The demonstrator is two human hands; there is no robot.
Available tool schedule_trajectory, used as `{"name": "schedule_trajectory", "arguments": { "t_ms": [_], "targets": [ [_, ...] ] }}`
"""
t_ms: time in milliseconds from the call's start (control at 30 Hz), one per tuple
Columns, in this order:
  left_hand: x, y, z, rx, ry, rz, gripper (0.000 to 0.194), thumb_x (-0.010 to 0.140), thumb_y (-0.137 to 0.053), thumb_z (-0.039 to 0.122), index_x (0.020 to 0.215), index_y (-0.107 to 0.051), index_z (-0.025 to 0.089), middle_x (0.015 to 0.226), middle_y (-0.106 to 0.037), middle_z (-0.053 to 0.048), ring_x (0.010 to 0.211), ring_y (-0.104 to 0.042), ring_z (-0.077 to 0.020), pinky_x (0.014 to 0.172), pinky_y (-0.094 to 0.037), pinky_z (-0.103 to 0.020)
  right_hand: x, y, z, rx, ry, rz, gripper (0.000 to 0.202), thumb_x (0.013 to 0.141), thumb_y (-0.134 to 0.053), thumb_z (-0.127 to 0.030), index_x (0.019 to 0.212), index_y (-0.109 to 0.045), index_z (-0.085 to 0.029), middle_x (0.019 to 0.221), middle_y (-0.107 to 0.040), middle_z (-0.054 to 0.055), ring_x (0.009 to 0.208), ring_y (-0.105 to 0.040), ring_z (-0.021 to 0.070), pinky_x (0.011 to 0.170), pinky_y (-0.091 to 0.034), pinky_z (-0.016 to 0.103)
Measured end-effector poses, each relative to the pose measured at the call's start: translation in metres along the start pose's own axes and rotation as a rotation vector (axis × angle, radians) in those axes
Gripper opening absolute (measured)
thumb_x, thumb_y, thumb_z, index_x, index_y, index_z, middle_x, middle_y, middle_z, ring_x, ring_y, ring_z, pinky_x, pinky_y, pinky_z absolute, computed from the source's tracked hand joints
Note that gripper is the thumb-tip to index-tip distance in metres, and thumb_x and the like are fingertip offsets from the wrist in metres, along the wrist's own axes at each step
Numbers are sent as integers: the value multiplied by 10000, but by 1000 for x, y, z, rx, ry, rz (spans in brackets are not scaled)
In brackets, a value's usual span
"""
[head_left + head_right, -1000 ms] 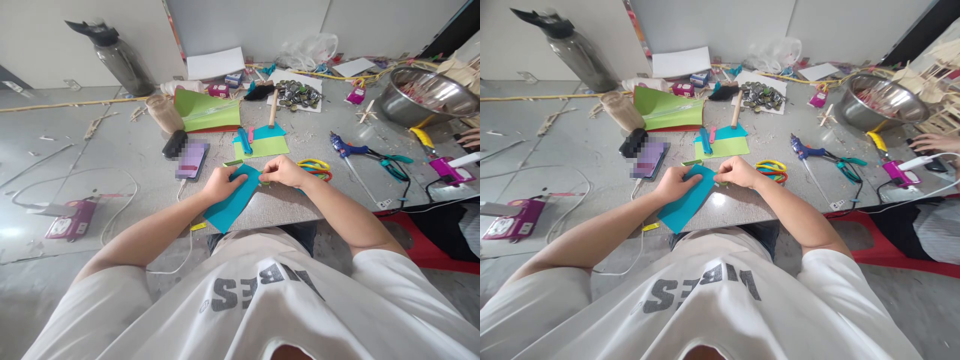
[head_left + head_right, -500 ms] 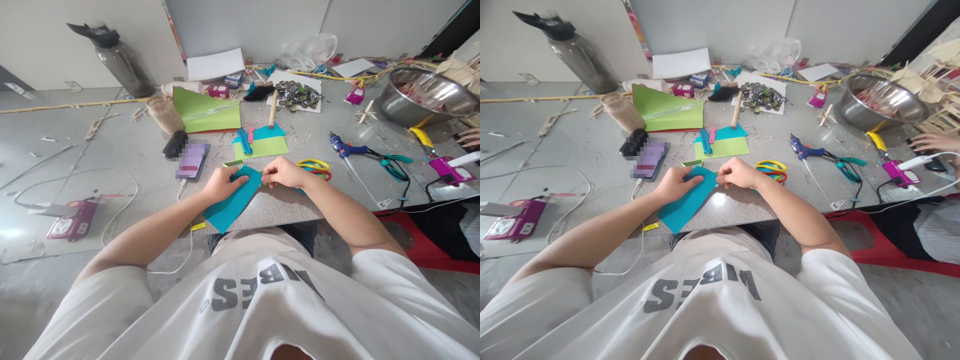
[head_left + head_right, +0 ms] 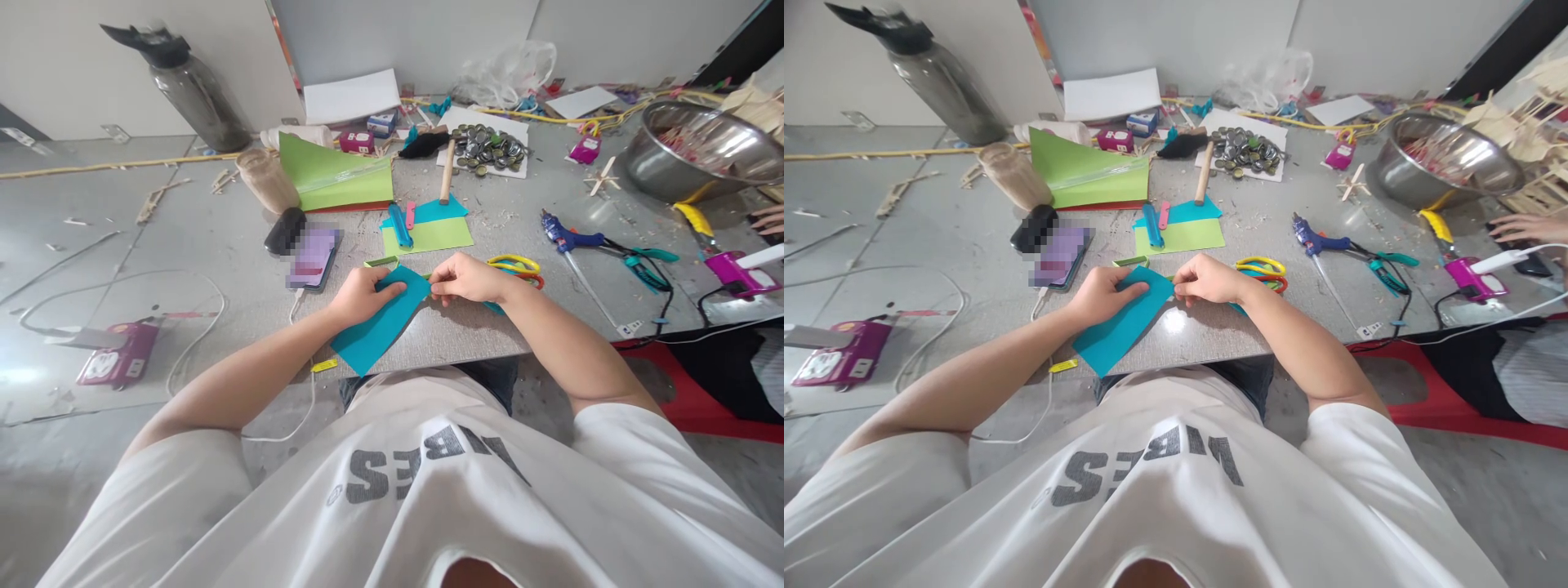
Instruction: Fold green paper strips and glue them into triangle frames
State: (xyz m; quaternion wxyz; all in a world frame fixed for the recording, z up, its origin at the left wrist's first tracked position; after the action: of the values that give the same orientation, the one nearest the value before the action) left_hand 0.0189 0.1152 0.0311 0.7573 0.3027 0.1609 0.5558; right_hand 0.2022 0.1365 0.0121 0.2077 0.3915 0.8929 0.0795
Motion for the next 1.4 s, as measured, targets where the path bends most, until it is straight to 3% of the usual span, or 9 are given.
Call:
{"name": "schedule_trajectory", "arguments": {
  "t_ms": [133,200,433,567,800,933,1033,1200,1400],
  "targets": [
    [1,2,-4,-17,20,13,455,963,-686,584,695,-533,250,672,-507,20,692,-420,-171,675,-349,-337,0,5,-1,86,3,29,117,873,-922,-129,798,-848,-180,825,-847,48,631,-705,130,649,-513,275],
    [1,3,-5,-25,35,23,474,950,-672,614,684,-526,251,668,-467,26,690,-393,-166,670,-337,-342,0,6,-3,94,13,40,86,875,-924,-161,831,-852,-175,849,-850,52,638,-708,129,640,-513,274],
    [1,1,-7,-29,45,27,501,955,-699,599,666,-489,248,656,-448,32,686,-386,-157,671,-325,-338,-2,7,-15,41,104,105,539,671,-1107,-629,786,-805,-199,725,-753,21,638,-638,149,606,-513,303],
    [0,-1,-8,-34,45,20,501,956,-714,590,668,-484,251,655,-452,31,687,-395,-159,673,-326,-337,-4,7,-18,-25,116,146,646,685,-1059,-786,700,-768,-210,658,-692,13,637,-597,148,612,-480,305],
    [1,-2,-3,-60,16,-3,506,930,-683,607,644,-441,266,617,-377,44,671,-397,-161,665,-345,-333,-1,6,-6,-78,32,103,445,822,-986,-587,723,-762,-215,664,-713,13,636,-626,150,652,-464,303],
    [1,-1,-5,-94,24,3,477,934,-673,620,667,-513,259,636,-440,38,662,-401,-160,667,-363,-332,2,3,-7,-36,72,70,399,908,-918,-517,741,-704,-226,646,-682,-16,585,-609,127,621,-461,281],
    [1,-1,-8,-99,30,3,459,967,-702,586,694,-556,248,649,-482,35,671,-424,-163,673,-376,-324,5,3,-8,45,104,75,337,903,-921,-436,767,-694,-227,667,-677,-25,550,-615,117,558,-465,263],
    [0,-4,-14,-54,38,-14,503,990,-751,536,674,-486,247,647,-433,44,684,-412,-157,675,-343,-327,6,0,-1,137,65,83,276,878,-974,-312,845,-717,-217,710,-740,-11,531,-658,118,485,-492,231],
    [-2,-6,-12,-45,22,-22,489,992,-719,572,695,-502,250,651,-453,46,697,-398,-163,694,-330,-344,3,-6,-7,121,60,97,284,878,-907,-68,786,-679,-212,656,-712,-30,544,-684,117,492,-499,197]
  ]
}}
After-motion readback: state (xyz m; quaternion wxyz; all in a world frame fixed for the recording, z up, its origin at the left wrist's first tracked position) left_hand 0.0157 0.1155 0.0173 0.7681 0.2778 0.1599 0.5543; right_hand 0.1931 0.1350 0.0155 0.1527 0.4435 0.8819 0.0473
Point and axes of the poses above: each hand's wrist, its own x-axis towards the middle knuckle, its own y-axis out of the back of the hand, z = x × y, the point moved 10 cm from there along x, towards the middle knuckle
